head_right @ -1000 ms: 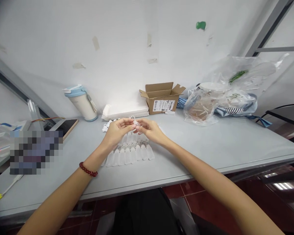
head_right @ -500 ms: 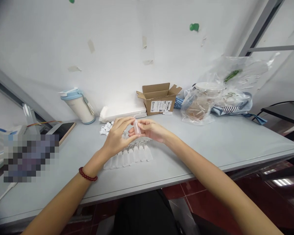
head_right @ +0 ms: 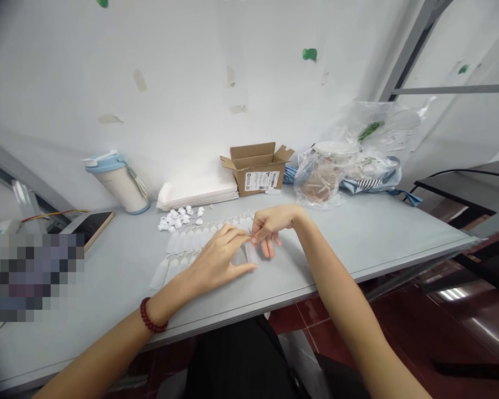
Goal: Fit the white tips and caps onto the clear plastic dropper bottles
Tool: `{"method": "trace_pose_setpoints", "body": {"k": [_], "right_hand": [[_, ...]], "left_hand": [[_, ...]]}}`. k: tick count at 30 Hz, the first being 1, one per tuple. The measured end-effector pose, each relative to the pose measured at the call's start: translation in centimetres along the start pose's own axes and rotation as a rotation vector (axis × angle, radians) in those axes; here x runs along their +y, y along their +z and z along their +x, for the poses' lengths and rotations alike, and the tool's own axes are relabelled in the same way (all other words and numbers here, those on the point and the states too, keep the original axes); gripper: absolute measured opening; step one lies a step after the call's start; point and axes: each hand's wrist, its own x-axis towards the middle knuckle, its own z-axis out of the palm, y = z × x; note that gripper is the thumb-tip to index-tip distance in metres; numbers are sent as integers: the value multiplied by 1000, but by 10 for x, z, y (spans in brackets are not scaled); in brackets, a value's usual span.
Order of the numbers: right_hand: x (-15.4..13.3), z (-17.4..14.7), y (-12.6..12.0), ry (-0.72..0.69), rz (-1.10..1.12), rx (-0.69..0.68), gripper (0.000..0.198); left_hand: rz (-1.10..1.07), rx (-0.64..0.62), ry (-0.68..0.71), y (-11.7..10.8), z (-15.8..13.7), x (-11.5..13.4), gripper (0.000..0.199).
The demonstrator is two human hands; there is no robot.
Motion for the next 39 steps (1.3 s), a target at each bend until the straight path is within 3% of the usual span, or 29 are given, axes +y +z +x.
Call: {"method": "trace_pose_setpoints", "body": {"k": [8, 22, 29, 39], "right_hand": [[-1, 15, 3, 116, -26, -29, 46], [5, 23, 1, 123, -27, -60, 44], [12, 9, -8, 38, 23, 47, 48], [12, 5, -9, 46, 30, 88, 53]], "left_hand": [[33, -160, -60, 5, -2, -1, 40], [126, -131, -83, 8, -6, -2, 37], [133, -136, -72, 6, -5, -3, 41], [142, -124, -53, 6, -7, -4, 40]]}}
